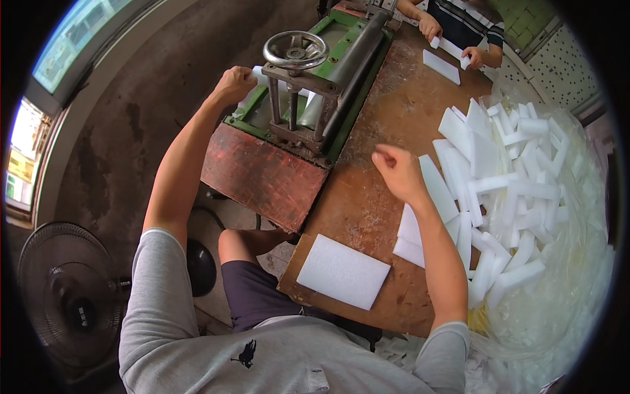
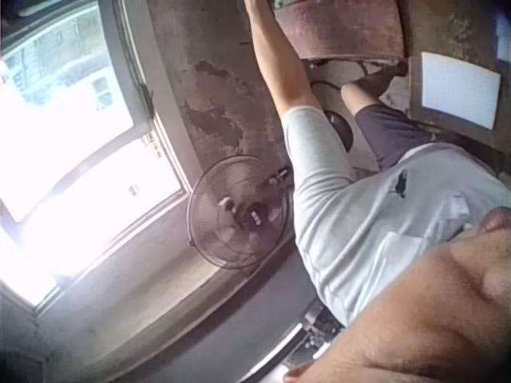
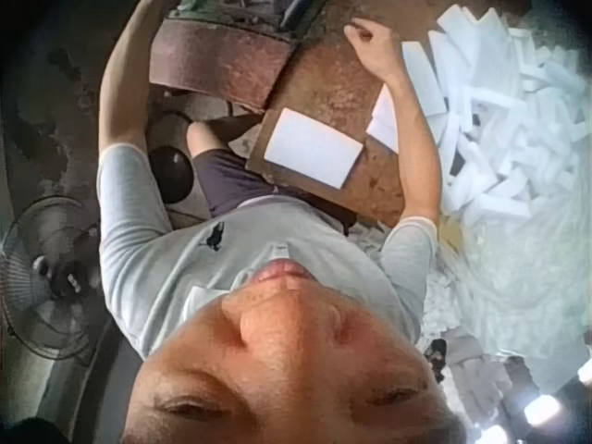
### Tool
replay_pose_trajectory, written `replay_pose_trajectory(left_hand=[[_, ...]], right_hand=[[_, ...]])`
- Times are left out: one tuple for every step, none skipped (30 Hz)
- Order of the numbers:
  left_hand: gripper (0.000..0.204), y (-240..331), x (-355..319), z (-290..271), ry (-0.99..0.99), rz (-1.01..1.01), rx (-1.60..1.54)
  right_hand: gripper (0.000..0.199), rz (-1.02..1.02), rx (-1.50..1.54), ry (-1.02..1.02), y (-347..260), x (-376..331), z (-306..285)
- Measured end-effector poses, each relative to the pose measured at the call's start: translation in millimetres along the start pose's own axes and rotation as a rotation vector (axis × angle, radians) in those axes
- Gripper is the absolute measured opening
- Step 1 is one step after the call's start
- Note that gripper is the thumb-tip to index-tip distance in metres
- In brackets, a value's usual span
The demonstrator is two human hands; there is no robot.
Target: Assembling and organizing white foam packaging blocks at a workbench.
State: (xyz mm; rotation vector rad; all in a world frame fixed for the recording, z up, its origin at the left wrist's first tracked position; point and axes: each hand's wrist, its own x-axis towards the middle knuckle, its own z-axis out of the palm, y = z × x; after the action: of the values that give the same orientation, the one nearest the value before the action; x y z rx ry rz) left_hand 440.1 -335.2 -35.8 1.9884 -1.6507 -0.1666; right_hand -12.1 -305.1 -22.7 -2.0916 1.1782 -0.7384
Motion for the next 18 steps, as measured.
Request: replay_pose_trajectory(left_hand=[[0.029, -20, 6, 11, 0.049, 0.076, -0.034], [0.029, -38, 12, 22, 0.099, 0.151, -0.065], [0.026, -56, 17, 30, 0.109, 0.202, -0.073], [0.024, -27, 22, 40, -0.044, 0.300, 0.066], [0.025, 6, 18, 46, -0.064, 0.311, -0.061], [0.026, 30, 13, 46, -0.079, 0.311, -0.180], [0.026, 39, 8, 41, -0.078, 0.306, -0.175], [0.027, 45, 5, 40, -0.136, 0.325, -0.323], [0.028, 49, 0, 37, -0.193, 0.342, -0.473], [0.028, 50, -10, 32, -0.194, 0.337, -0.473], [0.027, 52, -21, 26, -0.059, 0.208, -0.568], [0.027, 59, -33, 21, 0.069, 0.078, -0.664], [0.024, 67, -46, 16, 0.249, -0.083, -0.617], [0.023, 85, -67, 4, 0.420, -0.238, -0.568], [0.022, 121, -109, -8, 0.617, -0.121, -0.580], [0.020, 126, -149, -12, 0.719, 0.096, -0.526], [0.018, 128, -198, -17, 0.587, 0.307, -0.363], [0.018, 129, -235, -2, 0.575, 0.670, -0.336]], right_hand=[[0.033, -0.006, 0.010, -0.007, -4, 18, 8], [0.033, -0.016, 0.018, -0.017, -5, 35, 21], [0.034, 0.028, 0.048, -0.051, -5, 52, 37], [0.036, 0.112, 0.056, -0.053, 6, 63, 40], [0.036, 0.131, 0.051, -0.036, 12, 72, 40], [0.039, 0.187, 0.023, -0.023, 14, 81, 43], [0.042, 0.232, -0.001, -0.023, 10, 88, 48], [0.042, 0.231, 0.001, -0.028, 5, 89, 49], [0.043, 0.183, -0.087, 0.055, 0, 90, 49], [0.043, 0.135, -0.175, 0.137, -4, 89, 48], [0.040, 0.111, -0.194, 0.201, 0, 88, 43], [0.040, 0.119, -0.197, 0.205, 7, 84, 34], [0.038, 0.126, -0.262, 0.233, 15, 79, 22], [0.036, 0.140, -0.331, 0.268, 23, 71, 9], [0.035, 0.178, -0.331, 0.263, 19, 59, -8], [0.035, 0.185, -0.336, 0.270, 19, 49, -21], [0.034, 0.119, -0.430, 0.369, 25, 36, -34], [0.033, 0.045, -0.522, 0.456, 27, 22, -43]])
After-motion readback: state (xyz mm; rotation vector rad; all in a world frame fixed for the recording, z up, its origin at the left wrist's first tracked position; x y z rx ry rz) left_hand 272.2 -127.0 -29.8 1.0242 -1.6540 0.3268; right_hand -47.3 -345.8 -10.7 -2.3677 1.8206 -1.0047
